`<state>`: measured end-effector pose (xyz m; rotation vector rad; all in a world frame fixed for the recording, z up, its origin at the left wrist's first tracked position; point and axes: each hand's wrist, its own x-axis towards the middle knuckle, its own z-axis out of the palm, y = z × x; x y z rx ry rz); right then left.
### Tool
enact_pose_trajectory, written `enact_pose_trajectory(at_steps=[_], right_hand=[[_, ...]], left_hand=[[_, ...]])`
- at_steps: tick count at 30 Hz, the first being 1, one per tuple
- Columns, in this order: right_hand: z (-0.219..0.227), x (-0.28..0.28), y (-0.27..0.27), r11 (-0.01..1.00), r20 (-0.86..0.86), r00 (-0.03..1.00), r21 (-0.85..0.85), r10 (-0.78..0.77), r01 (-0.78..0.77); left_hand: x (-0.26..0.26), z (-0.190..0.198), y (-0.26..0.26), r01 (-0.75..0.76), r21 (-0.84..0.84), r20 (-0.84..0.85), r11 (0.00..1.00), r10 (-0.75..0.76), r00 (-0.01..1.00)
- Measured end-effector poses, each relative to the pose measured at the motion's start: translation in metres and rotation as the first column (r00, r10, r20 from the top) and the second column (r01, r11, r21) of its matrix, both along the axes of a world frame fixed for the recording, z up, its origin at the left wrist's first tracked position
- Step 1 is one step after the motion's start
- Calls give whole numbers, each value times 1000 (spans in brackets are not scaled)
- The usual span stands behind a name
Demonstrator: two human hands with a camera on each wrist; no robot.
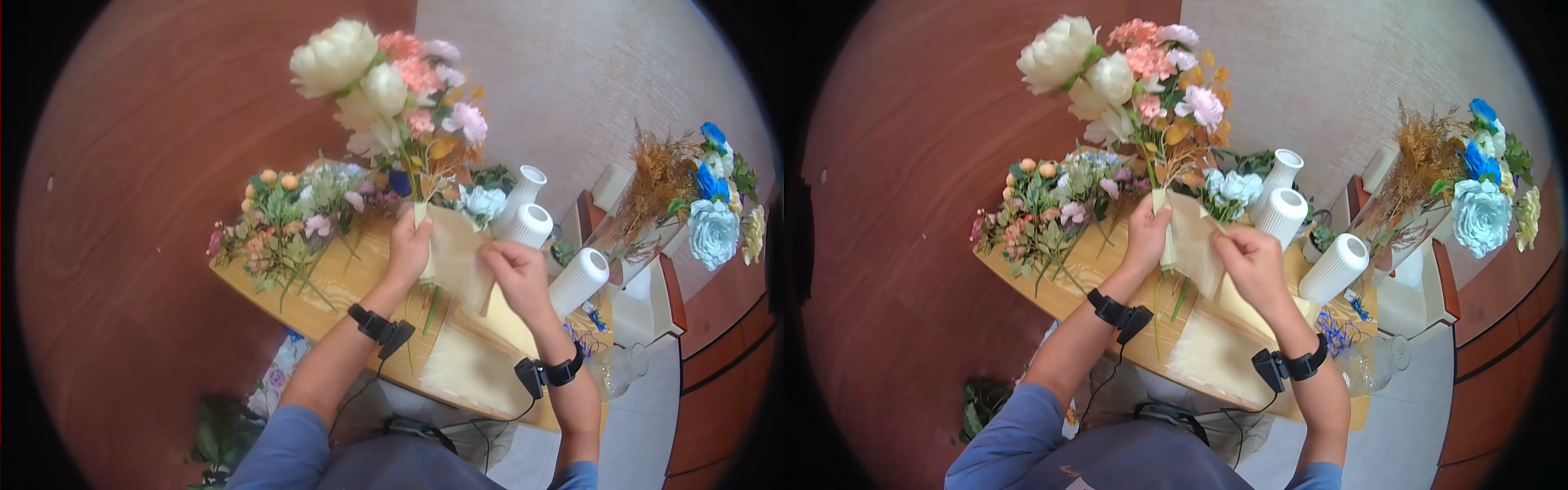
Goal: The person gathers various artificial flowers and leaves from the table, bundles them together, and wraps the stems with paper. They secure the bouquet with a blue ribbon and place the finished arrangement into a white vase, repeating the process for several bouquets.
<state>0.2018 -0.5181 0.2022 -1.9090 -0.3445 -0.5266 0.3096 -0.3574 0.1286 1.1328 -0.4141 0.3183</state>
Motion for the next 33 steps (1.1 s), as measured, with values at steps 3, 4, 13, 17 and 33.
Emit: enact_pose_trajectory(at_steps=[3, 4, 13, 17, 33], right_hand=[[14, -12, 16, 998, 9, 1000, -66, 10, -9], [16, -14, 19, 996, -2, 1000, -88, 26, -26], [-33, 23, 10, 992, -57, 996, 112, 69, -62], [-54, 31, 18, 952, 6, 977, 220, 215, -211], [-47, 24, 6, 938, -282, 919, 286, 276, -194]], left_hand=[[13, -12, -1, -6, 29, 24, 1000, 5, 1000], [16, -13, -2, -34, 49, 26, 998, 32, 999], [-19, 28, -1, 400, -305, -35, 865, -429, 903], [-29, 35, -11, 423, -291, -30, 858, -450, 893], [1, 66, 44, 922, -26, -363, 386, -863, 351]])
